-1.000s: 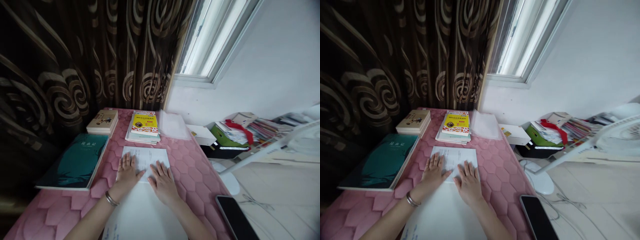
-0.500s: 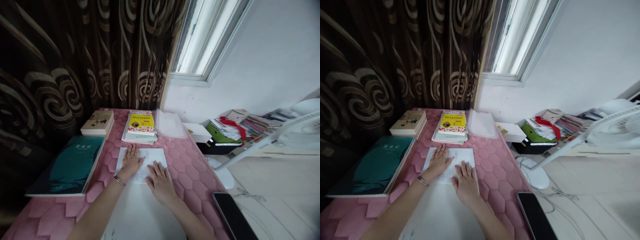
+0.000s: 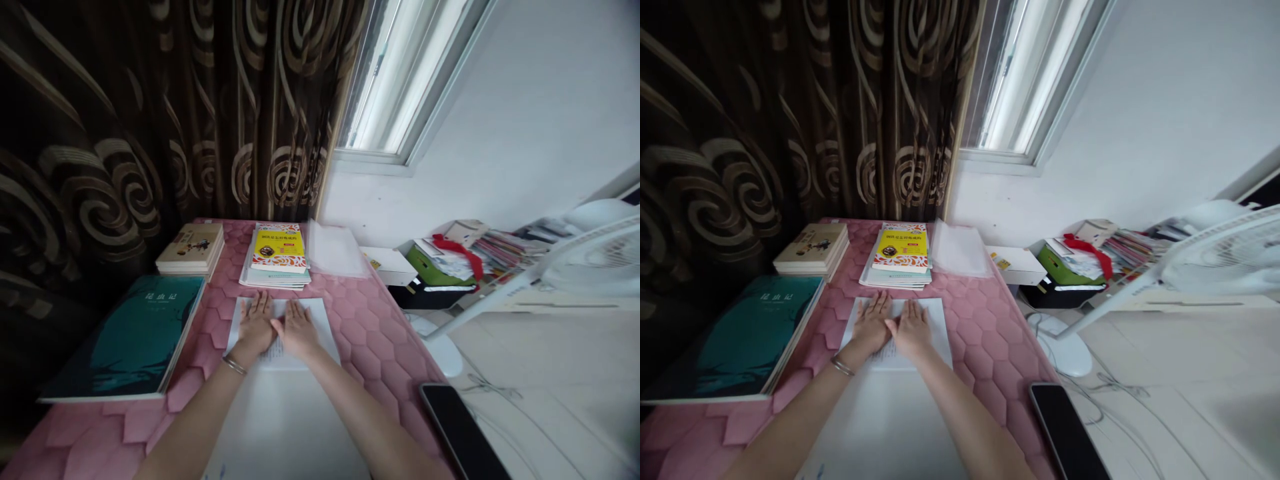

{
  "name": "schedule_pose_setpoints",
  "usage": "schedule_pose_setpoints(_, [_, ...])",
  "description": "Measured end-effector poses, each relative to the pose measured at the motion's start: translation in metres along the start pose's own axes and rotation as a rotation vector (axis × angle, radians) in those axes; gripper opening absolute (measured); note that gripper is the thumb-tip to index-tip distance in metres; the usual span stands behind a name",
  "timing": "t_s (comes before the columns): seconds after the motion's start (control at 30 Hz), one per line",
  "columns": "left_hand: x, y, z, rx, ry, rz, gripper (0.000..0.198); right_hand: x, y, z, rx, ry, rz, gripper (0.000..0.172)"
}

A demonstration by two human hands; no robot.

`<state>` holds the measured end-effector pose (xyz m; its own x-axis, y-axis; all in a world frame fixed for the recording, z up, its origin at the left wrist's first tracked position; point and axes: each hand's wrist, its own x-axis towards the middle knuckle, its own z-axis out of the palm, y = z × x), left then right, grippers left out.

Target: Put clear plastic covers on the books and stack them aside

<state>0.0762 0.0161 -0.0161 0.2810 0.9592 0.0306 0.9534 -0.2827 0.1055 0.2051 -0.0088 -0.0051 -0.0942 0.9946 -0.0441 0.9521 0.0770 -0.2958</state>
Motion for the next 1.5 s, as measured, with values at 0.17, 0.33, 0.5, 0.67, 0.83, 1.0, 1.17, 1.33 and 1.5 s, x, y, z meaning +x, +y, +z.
schedule_pose_setpoints(0.17, [-0.003, -0.013, -0.007, 0.007, 0.031, -0.111, 0.065, -0.012, 0.043, -0.013, -0.092, 0.019, 0.162, 0.069])
schedule_pose_setpoints(0.33, [-0.013, -0.040, -0.017, 0.068, -0.015, -0.239, 0.064, -0.013, 0.053, -0.013, -0.123, 0.020, 0.187, 0.069])
schedule_pose_setpoints(0.5, [-0.023, -0.046, -0.024, 0.165, -0.042, -0.260, 0.063, -0.011, 0.048, -0.006, -0.136, 0.050, 0.214, 0.070])
schedule_pose_setpoints(0.67, [-0.057, -0.027, -0.031, 0.244, -0.027, -0.218, 0.053, -0.011, 0.050, -0.007, -0.150, 0.040, 0.208, 0.068])
schedule_pose_setpoints(0.83, [-0.094, -0.017, -0.027, 0.084, 0.026, -0.238, 0.049, -0.010, 0.027, -0.018, -0.227, 0.052, 0.257, 0.063])
schedule_pose_setpoints(1.0, [-0.102, -0.019, -0.014, 0.000, 0.197, -0.284, 0.047, -0.002, -0.043, -0.015, -0.137, 0.087, 0.032, 0.058])
schedule_pose_setpoints(1.17, [-0.102, -0.020, -0.006, 0.028, 0.269, -0.281, 0.045, 0.029, -0.089, 0.001, -0.040, -0.072, -0.038, 0.050])
schedule_pose_setpoints(1.33, [-0.101, -0.019, -0.006, 0.017, 0.295, -0.304, 0.044, 0.074, -0.095, 0.002, -0.033, -0.074, 0.044, 0.055])
schedule_pose_setpoints(1.5, [-0.103, -0.018, -0.008, -0.007, 0.281, -0.305, 0.043, 0.099, -0.100, 0.006, -0.035, -0.044, 0.113, 0.054])
